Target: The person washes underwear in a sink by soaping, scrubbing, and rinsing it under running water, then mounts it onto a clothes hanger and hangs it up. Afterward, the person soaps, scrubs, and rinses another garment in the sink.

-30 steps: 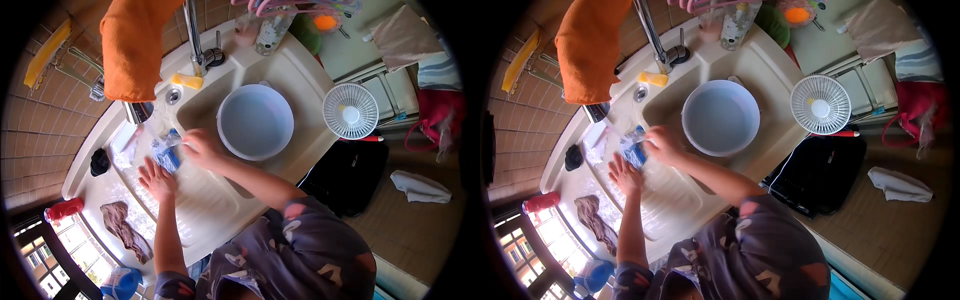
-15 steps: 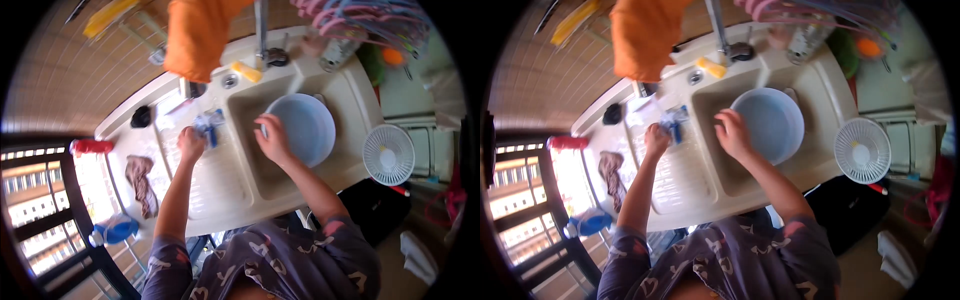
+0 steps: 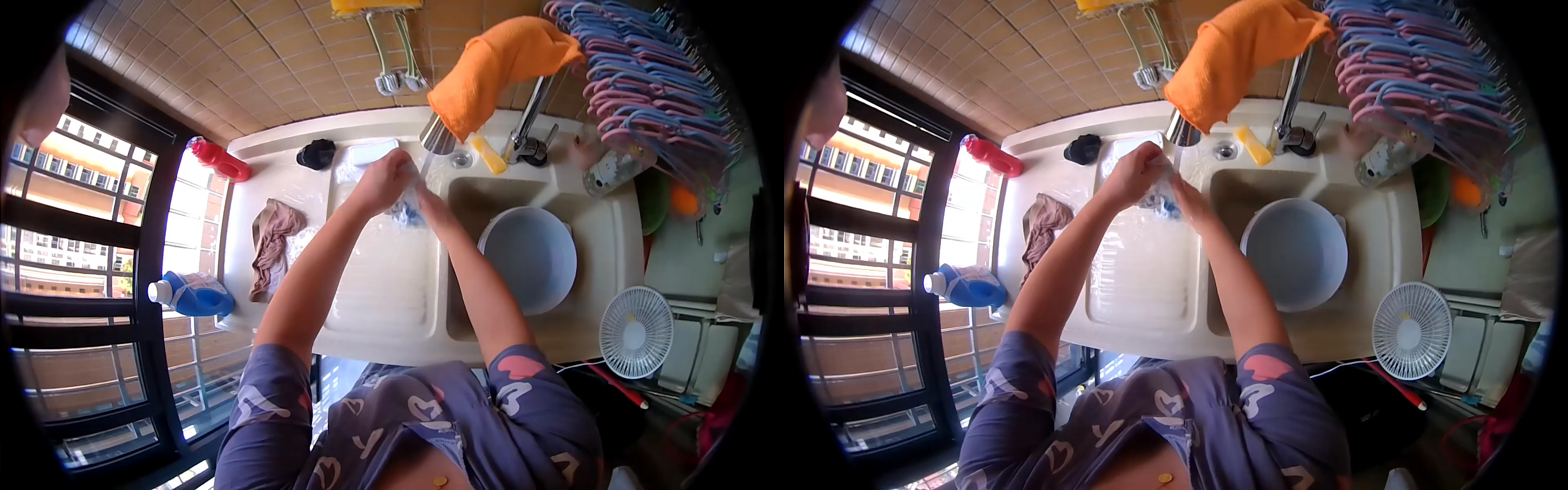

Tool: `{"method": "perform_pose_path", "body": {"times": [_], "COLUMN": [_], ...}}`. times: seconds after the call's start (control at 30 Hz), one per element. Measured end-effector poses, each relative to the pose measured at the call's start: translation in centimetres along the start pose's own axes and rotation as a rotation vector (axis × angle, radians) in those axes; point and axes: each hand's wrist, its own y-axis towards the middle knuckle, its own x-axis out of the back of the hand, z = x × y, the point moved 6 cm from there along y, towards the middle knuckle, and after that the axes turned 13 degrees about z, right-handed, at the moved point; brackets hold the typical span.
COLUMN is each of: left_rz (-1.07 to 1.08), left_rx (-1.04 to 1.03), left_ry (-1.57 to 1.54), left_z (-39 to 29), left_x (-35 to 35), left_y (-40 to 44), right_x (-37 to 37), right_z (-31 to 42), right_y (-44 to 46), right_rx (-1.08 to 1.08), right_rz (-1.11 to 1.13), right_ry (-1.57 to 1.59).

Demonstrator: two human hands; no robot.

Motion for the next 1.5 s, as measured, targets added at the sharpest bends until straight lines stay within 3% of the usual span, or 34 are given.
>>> {"method": "perform_pose_path", "body": {"times": [0.1, 0.17, 0.23, 0.3, 0.33, 0.37, 0.43, 0.47, 0.53, 0.6, 0.67, 0.73, 0.8, 0.87, 0.9, 0.97, 1.03, 1.13, 1.17, 1.2, 1.27, 1.3, 1.33, 1.43, 1.47, 1.5], "left_rz": [-0.018, -0.055, -0.134, -0.216, -0.318, -0.410, -0.517, -0.508, -0.402, -0.289, -0.104, 0.066, 0.239, -0.028, -0.103, -0.014, -0.121, -0.056, -0.049, -0.137, -0.190, -0.033, -0.023, -0.099, -0.239, -0.146], "left_rx": [-0.014, 0.071, 0.067, 0.195, 0.151, 0.258, 0.435, 0.546, 0.345, 0.006, 0.005, 0.017, 0.036, 0.313, 0.429, 0.310, 0.275, 0.189, 0.407, 0.557, 0.566, 0.518, 0.471, 0.307, 0.405, 0.349], "left_ry": [0.087, 0.045, 0.062, -0.062, -0.231, -0.319, -0.638, -0.963, -1.537, -1.759, -1.779, -1.795, -1.798, -1.408, -1.570, -1.175, -1.040, -1.090, -1.666, -1.549, -1.433, -1.268, -1.297, -1.311, -1.158, -1.000], "left_z": [-1.0, 1.0, 4.3, 8.0, 13.0, 10.6, 14.7, 12.4, 9.4, 10.3, 9.8, 9.7, 10.1, 10.5, 7.4, 10.2, 14.5, 16.4, 10.6, 8.1, 5.4, 4.4, 6.4, 7.9, 7.3, 7.5], "left_x": [1.9, 4.0, 4.8, 3.7, 1.9, 1.3, -3.5, -5.7, -10.5, -12.0, -12.8, -14.0, -15.5, -15.6, -14.3, -13.6, -12.8, -13.4, -12.6, -11.4, -9.5, -8.9, -8.3, -4.2, -2.8, -1.8], "left_y": [-0.4, -1.1, -1.8, -2.8, -2.2, -3.7, -3.4, -3.8, -2.2, 1.0, 3.1, 4.2, 4.6, 4.3, 3.0, 3.7, 4.4, 4.2, 2.0, 0.5, -1.0, -1.1, -0.5, 0.2, -0.3, -0.4], "right_x": [1.3, 3.0, 4.5, 5.1, 5.3, 5.4, 4.2, 2.3, -1.6, -5.5, -6.1, -3.6, 1.3, 3.1, 2.2, 0.3, -2.0, -1.2, -0.2, 0.6, 3.5, 4.3, 4.1, 1.2, -0.4, -0.3], "right_z": [-0.7, 0.6, 2.6, 4.6, 4.6, 4.4, 5.7, 7.7, 8.7, 9.5, 11.2, 9.9, 8.1, 6.1, 6.1, 6.0, 6.4, 7.8, 7.9, 7.2, 5.6, 4.1, 4.0, 5.8, 6.4, 5.9], "right_y": [0.1, -0.5, -0.9, -0.9, -0.3, 0.6, 0.9, 0.1, -0.8, -3.2, -4.8, -3.9, -2.0, -1.1, -1.3, -2.0, -2.6, -1.5, -1.3, -0.7, 0.4, 0.9, 0.4, -2.9, -4.4, -4.6], "right_rx": [0.015, -0.075, -0.031, 0.025, 0.031, 0.105, 0.182, 0.189, 0.227, 0.374, 0.486, 0.078, -0.011, -0.053, 0.032, 0.121, 0.039, -0.068, -0.098, -0.087, -0.005, -0.023, 0.004, 0.112, 0.157, 0.159], "right_rz": [0.075, -0.007, -0.080, -0.077, -0.080, -0.072, -0.067, -0.090, -0.126, -0.205, -0.277, -0.431, -0.601, -0.669, -0.677, -0.640, -0.438, -0.571, -0.622, -0.601, -0.593, -0.524, -0.513, -0.390, -0.368, -0.364], "right_ry": [-0.216, -0.381, -0.095, 0.083, 0.079, 0.152, 0.219, 0.234, 0.088, -0.216, -0.361, -0.545, -0.417, -0.369, -0.412, -0.412, -0.357, -0.454, -0.501, -0.529, -0.606, -0.688, -0.700, -0.787, -0.896, -0.900]}}
